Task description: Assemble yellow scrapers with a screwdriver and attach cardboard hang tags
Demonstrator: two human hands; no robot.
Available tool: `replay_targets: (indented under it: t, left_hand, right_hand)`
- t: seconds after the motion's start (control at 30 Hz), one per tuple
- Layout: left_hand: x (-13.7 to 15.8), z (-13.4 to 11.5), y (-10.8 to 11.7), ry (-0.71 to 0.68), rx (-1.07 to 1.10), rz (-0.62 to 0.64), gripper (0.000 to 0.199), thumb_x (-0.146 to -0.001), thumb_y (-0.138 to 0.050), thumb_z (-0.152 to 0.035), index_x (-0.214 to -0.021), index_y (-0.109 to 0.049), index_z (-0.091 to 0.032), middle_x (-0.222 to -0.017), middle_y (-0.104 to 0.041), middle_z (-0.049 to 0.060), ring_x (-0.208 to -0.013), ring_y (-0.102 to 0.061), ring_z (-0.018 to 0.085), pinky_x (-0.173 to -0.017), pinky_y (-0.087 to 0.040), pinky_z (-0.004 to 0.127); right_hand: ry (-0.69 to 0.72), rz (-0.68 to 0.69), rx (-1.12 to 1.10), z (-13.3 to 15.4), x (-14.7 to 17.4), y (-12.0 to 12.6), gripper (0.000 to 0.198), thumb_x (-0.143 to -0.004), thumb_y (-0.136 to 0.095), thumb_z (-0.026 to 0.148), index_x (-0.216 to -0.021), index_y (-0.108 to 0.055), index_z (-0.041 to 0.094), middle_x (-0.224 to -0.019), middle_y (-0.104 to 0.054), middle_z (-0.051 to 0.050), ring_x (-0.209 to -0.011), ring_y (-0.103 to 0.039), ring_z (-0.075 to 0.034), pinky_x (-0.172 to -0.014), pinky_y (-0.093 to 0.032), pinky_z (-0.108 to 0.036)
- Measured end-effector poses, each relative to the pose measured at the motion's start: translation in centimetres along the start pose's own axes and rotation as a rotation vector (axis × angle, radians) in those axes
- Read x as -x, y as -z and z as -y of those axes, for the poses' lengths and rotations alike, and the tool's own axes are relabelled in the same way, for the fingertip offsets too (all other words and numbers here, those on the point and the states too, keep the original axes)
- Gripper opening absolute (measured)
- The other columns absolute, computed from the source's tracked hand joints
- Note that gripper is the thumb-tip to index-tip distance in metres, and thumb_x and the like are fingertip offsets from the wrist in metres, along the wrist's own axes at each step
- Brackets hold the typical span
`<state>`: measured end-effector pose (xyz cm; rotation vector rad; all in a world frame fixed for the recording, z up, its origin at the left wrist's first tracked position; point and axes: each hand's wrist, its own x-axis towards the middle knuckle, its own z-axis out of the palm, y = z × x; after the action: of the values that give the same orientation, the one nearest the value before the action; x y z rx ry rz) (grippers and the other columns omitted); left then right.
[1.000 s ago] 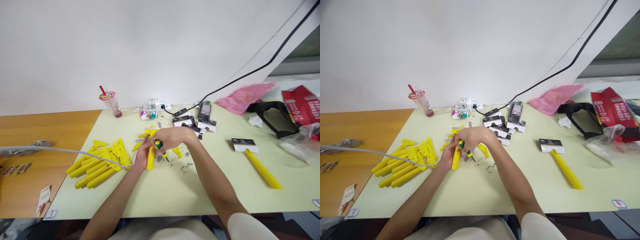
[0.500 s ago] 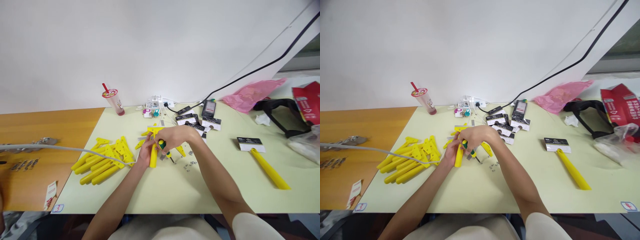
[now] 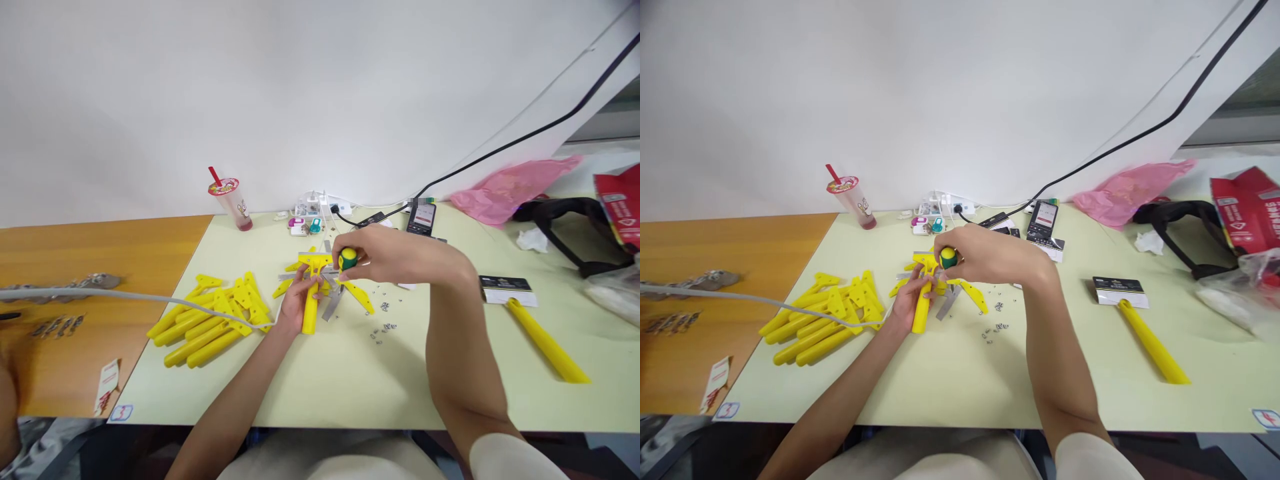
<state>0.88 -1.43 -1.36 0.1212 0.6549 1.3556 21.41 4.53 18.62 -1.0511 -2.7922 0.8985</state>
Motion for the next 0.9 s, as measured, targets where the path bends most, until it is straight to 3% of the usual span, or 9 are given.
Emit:
replay_targets:
  t: [0.3,0.53,0.9]
  left_hand:
    - [0.0,-0.2,-0.1,0.021,0.008,0.015,0.062,-0.074,-0.083,0.0,-0.123,-0.06,-0.029,-0.127,-0.071,0.006,-0.08,-0.068,0.009,-0.051,-0.04,0.013]
    - [0.2,-0.2,-0.5,0.037,0.027,0.013,0.059,-0.073,-0.082,0.001,-0.119,-0.057,-0.027,-0.122,-0.07,0.006,-0.079,-0.068,0.01,-0.051,-0.04,0.013]
    - [0.4,-0.3,-0.6,0.044,0.038,0.018,0.059,-0.077,-0.079,0.002,-0.123,-0.054,-0.027,-0.133,-0.068,0.011,-0.078,-0.069,0.01,-0.05,-0.043,0.014]
  right_hand:
    - [-0.015,-0.306,-0.039,-0.4,0.3,0.6,0.019,-0.095,-0.071,0.041,-0.106,-0.072,0.026,-0.081,-0.063,0.001,-0.068,-0.053,-0.016,-0.067,-0.032,-0.031]
    - [0.012,-0.322,-0.071,-1.1,-0.8,0.4,0.019,-0.094,-0.071,0.04,-0.106,-0.073,0.025,-0.085,-0.068,0.0,-0.071,-0.056,-0.016,-0.068,-0.035,-0.03]
    - [0.01,-0.328,-0.09,-1.8,-1.6,0.1,0.021,-0.092,-0.073,0.041,-0.106,-0.074,0.025,-0.084,-0.07,-0.001,-0.07,-0.059,-0.017,-0.066,-0.038,-0.031]
